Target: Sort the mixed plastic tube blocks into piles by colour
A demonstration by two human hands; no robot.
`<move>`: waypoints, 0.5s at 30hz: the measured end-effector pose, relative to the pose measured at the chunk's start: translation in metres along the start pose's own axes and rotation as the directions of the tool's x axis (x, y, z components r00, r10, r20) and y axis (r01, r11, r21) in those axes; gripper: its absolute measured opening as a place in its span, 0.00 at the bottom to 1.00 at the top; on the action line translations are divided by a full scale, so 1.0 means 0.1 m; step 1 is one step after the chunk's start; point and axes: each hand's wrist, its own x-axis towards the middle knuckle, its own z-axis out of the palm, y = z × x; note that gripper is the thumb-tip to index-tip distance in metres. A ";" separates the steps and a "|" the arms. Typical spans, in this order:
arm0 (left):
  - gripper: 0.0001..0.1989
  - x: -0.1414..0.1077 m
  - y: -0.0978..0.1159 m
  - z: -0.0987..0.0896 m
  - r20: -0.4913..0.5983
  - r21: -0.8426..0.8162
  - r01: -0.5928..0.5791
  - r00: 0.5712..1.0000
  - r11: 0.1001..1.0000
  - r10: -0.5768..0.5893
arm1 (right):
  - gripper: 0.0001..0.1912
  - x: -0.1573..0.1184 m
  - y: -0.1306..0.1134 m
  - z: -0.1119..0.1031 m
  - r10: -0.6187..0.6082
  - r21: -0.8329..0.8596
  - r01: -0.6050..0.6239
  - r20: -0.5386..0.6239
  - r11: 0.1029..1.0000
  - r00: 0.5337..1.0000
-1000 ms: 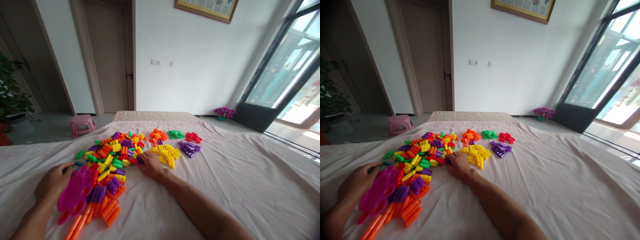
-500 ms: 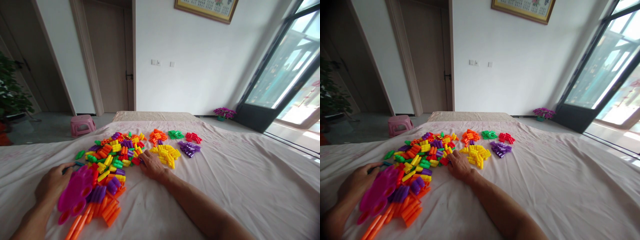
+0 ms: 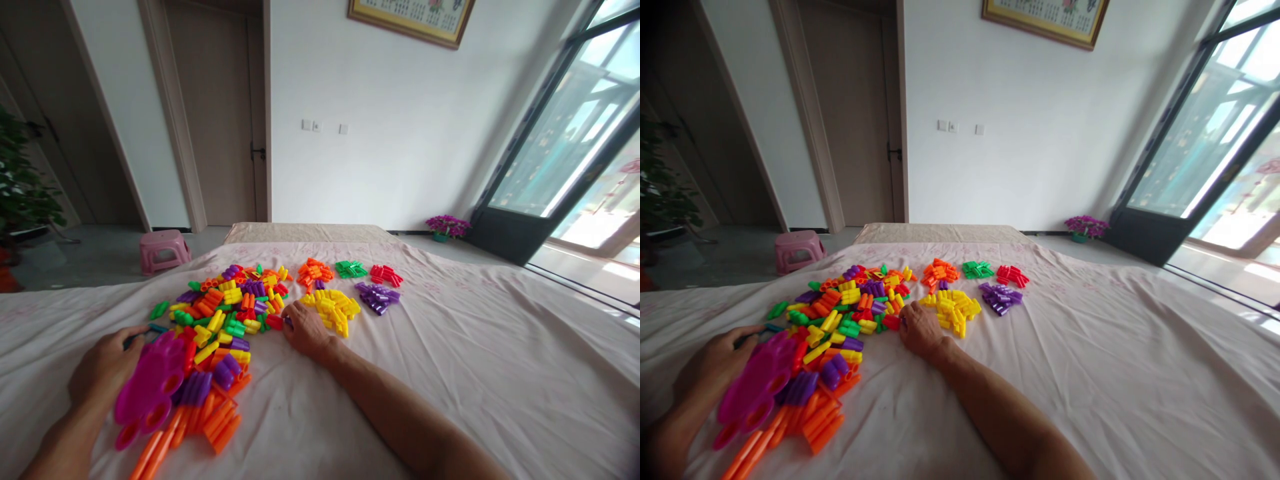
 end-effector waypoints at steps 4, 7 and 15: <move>0.26 -0.02 0.01 0.00 -0.012 -0.002 -0.010 1.000 1.000 0.010 | 0.07 -0.01 0.04 -0.03 -0.007 0.030 0.007 0.014 1.000 1.000; 0.25 -0.04 0.01 0.00 -0.017 -0.008 -0.021 1.000 1.000 0.021 | 0.08 0.03 0.09 -0.13 0.012 0.075 -0.008 -0.048 0.997 0.999; 0.25 0.02 -0.02 0.01 -0.005 0.009 -0.009 1.000 1.000 0.009 | 0.12 0.24 0.66 -0.59 0.167 0.138 -0.128 -0.324 0.982 0.931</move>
